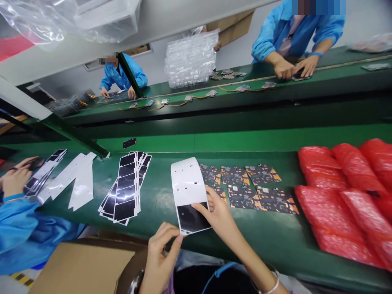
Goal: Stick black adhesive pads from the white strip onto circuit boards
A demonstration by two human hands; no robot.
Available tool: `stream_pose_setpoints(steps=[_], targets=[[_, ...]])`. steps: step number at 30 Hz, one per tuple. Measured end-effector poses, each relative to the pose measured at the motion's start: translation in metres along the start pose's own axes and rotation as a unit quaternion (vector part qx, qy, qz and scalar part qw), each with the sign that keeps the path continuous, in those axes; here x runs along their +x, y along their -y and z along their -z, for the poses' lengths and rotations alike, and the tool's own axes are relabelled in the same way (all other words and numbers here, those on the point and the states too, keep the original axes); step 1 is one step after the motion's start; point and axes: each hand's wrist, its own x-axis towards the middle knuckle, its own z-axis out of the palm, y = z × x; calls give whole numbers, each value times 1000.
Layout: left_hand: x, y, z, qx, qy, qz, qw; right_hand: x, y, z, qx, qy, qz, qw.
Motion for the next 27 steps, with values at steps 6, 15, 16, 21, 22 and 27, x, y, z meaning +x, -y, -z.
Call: stream_pose_setpoints(steps=[6, 15, 16, 21, 22, 27], targets=[[-5, 4, -15, 76, -41, -58, 995, -37, 22, 1, -288, -87, 279, 912], [-1, -3, -24, 124, -36, -138, 982, -56, 49, 9, -366, 42, 355, 860], [0, -3, -25, 126, -35, -141, 981, -55, 49, 9, -371, 47, 355, 857], [1, 0, -27, 120, -40, -135, 983, -50, 46, 9, -383, 60, 352, 852], [0, 1, -28, 115, -44, -131, 984, -49, 45, 9, -380, 64, 351, 853], [-15, 20, -38, -40, -56, 17, 997, -50, 32, 6, -359, 64, 342, 866]])
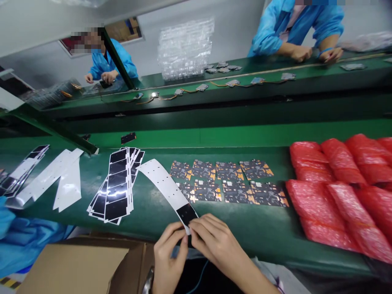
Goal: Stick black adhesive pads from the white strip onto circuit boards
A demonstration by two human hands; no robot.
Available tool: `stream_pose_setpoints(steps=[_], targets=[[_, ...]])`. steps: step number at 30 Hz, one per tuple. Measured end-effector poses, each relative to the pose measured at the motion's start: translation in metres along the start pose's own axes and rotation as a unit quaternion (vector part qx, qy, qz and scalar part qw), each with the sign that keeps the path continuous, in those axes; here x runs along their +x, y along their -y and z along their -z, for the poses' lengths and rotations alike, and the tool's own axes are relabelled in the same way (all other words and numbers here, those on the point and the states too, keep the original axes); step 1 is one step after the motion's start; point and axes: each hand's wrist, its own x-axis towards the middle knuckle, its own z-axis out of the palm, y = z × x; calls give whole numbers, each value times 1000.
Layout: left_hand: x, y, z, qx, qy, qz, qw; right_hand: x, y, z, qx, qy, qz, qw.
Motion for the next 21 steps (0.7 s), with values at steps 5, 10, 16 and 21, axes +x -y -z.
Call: stream_pose_setpoints(steps=[5, 10, 16, 21], targets=[[-14, 28, -8, -259, -35, 240, 935, -14, 9, -22, 11, -8, 18, 1000], [-12, 38, 0, -288, -26, 256, 922, -12, 1, -30, 282, 13, -179, 943], [-9, 26, 13, -238, -49, 239, 940, -13, -40, -9, 438, -126, -421, 784], [-9, 8, 10, -38, -152, 196, 968, -19, -45, 26, 250, -394, -393, 792]])
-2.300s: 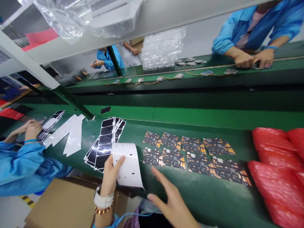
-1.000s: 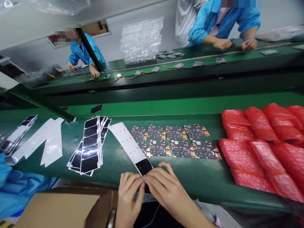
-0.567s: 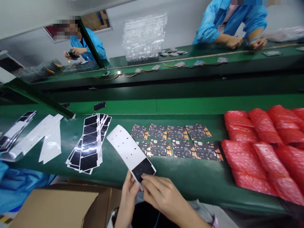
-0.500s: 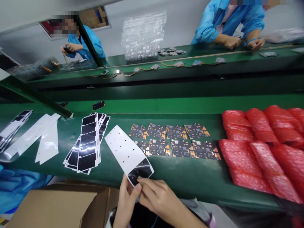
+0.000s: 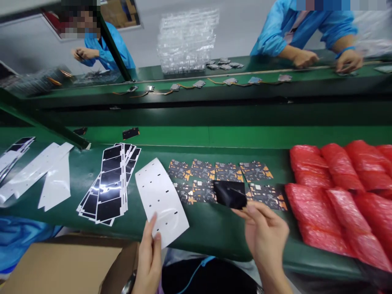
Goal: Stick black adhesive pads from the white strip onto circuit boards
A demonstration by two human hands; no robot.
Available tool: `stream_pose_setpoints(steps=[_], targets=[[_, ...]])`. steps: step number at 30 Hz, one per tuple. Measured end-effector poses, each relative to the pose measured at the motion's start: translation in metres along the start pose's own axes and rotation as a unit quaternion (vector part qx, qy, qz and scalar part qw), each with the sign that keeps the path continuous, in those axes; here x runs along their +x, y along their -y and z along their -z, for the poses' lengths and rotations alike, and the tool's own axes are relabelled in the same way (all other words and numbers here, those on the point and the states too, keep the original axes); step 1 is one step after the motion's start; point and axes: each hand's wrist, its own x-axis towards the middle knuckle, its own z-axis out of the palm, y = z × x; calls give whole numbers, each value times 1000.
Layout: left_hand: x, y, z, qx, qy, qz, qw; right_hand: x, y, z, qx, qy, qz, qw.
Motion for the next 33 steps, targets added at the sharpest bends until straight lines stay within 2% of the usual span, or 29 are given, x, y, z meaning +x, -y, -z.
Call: stream_pose_setpoints(steps=[1, 2, 3, 5, 7, 8, 9, 11, 14, 16, 19, 21, 23, 26, 27, 29, 33], targets=[[0, -1, 0, 31, 20, -15, 999, -4, 7, -1, -46, 23, 70, 996], [1, 0, 0, 53, 55, -31, 997, -11, 14, -6, -90, 78, 145, 982], [2, 3, 1, 61, 96, -50, 992, -19, 20, -13, -122, 148, 220, 956], [4, 12, 2, 54, 150, -86, 984, -38, 27, -32, -151, 269, 348, 885], [5, 26, 4, 45, 141, -106, 983, -53, 29, -49, -165, 330, 426, 826], [5, 33, 6, 43, 117, -106, 986, -57, 28, -54, -166, 348, 439, 811], [5, 39, 7, 45, 91, -100, 990, -57, 27, -56, -163, 359, 437, 809], [5, 49, 10, 52, 62, -86, 993, -51, 23, -53, -148, 354, 393, 835], [6, 52, 14, 62, 56, -91, 992, -31, 18, -45, -146, 328, 268, 894], [9, 48, 18, 76, 77, -116, 987, -18, 15, -44, -140, 365, 165, 906], [17, 40, 23, 117, 132, -180, 968, -8, 10, -51, -123, 446, 40, 886], [23, 36, 23, 146, 148, -231, 951, -8, 7, -56, -131, 468, 12, 874], [28, 35, 21, 165, 151, -271, 936, -6, 5, -59, -154, 474, 32, 867], [33, 39, 16, 183, 154, -277, 930, 10, 5, -60, -193, 472, 102, 854], [36, 41, 14, 185, 148, -269, 934, 20, 5, -59, -203, 466, 114, 853], [41, 46, 12, 176, 104, -244, 948, 46, 2, -58, -217, 456, 97, 858], [58, 62, 10, 136, -17, -190, 972, 97, -16, -54, -220, 482, -29, 848]])
